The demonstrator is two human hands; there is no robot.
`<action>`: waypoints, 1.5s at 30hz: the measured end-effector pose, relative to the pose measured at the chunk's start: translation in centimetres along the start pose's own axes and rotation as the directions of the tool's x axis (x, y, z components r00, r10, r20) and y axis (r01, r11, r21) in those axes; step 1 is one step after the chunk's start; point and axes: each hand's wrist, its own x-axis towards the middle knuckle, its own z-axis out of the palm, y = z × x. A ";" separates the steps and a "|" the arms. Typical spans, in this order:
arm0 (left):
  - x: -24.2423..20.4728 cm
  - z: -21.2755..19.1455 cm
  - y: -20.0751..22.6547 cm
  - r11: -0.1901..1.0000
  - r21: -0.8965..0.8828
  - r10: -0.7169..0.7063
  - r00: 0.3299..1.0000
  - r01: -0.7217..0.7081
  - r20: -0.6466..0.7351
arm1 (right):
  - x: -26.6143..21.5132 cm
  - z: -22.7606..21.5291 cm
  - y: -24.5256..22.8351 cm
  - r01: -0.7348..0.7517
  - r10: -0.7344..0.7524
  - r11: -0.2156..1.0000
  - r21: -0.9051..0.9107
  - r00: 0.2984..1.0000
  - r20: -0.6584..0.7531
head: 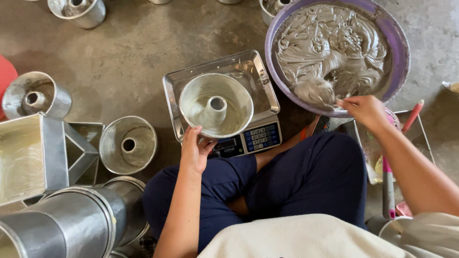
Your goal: The person scoops a gray paste from a large purple bowl and fills multiple metal molds placed on a digital scale. They use a ladle to transfer the paste and a spatula to smooth the surface inside each mold before moving it aside.
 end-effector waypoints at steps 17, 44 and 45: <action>-2.4 9.5 -2.3 0.963 0.236 -0.167 0.976 0.130 0.142 | -4.9 -13.2 -21.8 0.651 -0.833 0.545 -0.528 0.347 -0.431; -2.2 4.3 -5.3 0.952 0.040 -0.303 0.922 0.303 0.240 | -9.4 -7.4 -4.2 0.456 -0.149 0.828 0.326 0.740 -0.656; -2.1 3.7 -5.2 0.956 0.043 -0.292 0.930 0.290 0.222 | -9.5 -6.1 -1.7 0.336 -0.256 0.941 0.034 0.776 -0.577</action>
